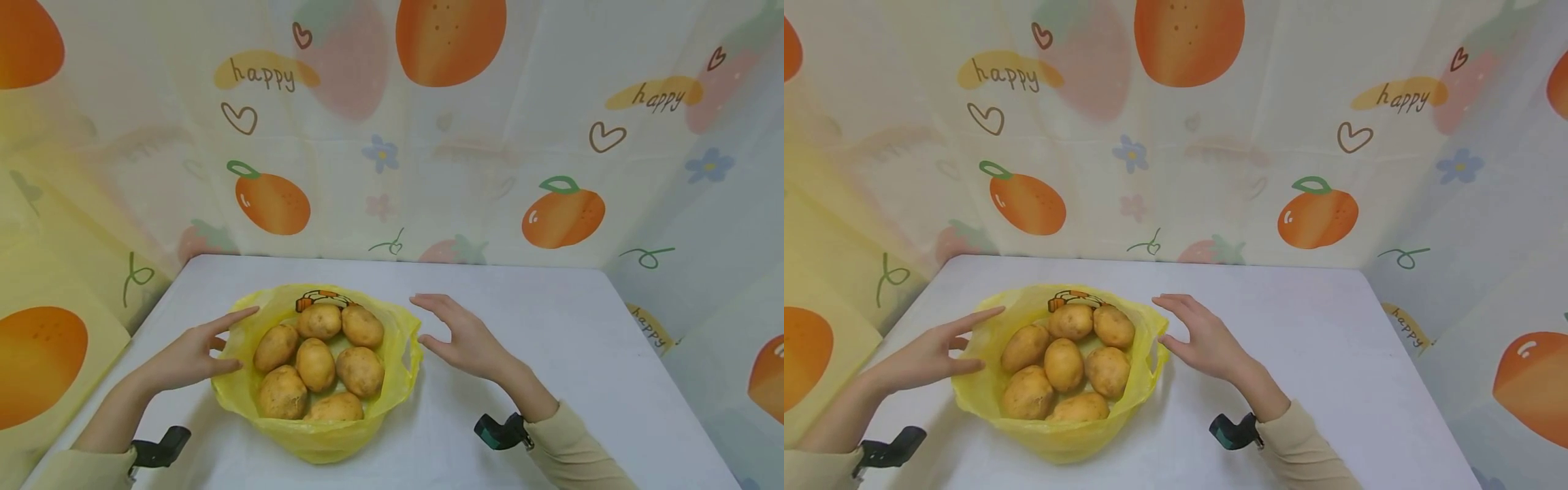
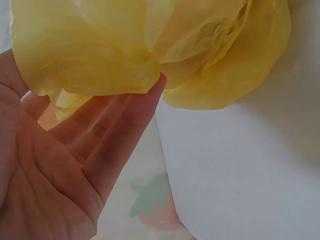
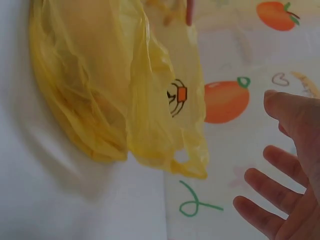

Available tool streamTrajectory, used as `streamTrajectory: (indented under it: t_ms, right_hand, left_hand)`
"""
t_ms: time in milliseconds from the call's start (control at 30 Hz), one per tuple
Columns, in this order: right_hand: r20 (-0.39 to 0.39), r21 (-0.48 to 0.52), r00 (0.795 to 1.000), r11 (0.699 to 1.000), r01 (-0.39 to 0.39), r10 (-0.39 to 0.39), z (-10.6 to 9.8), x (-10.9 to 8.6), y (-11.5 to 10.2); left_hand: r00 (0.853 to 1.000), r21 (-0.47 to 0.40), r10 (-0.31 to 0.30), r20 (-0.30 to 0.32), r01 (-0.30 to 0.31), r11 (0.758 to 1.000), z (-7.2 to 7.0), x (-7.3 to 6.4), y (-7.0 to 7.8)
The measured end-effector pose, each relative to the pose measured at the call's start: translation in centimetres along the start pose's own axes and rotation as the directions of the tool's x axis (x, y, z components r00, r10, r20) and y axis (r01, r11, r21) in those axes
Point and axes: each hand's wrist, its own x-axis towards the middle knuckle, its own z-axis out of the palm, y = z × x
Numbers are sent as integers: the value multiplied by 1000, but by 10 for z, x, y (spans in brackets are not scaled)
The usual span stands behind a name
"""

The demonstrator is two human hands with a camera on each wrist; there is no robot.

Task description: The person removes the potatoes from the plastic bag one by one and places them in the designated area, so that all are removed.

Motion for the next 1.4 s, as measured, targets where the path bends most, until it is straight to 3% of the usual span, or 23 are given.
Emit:
streamTrajectory:
  t_ms: [133,233,567,867,1033,1400]
  right_hand:
    - [27,28,1000,1000,7,-8,6,4,-5]
    - [55,47,998,999,2,-5,10,7,-9]
    - [113,163,993,987,5,-24,24,18,-24]
    - [158,282,986,959,2,-48,41,25,-31]
    - [192,286,980,958,-6,-51,52,25,-32]
    - [256,238,965,971,2,-65,73,18,-29]
  left_hand:
    - [999,6,52,-9,-52,999,-1,1,-2]
    - [998,11,55,-8,-55,998,-2,0,-2]
    - [999,52,-32,-10,32,998,-6,0,-2]
    - [991,-30,-114,68,116,993,-8,-2,-3]
    - [987,-86,-119,109,129,988,-7,-3,-5]
    - [989,-83,-106,99,114,990,-6,-5,-2]
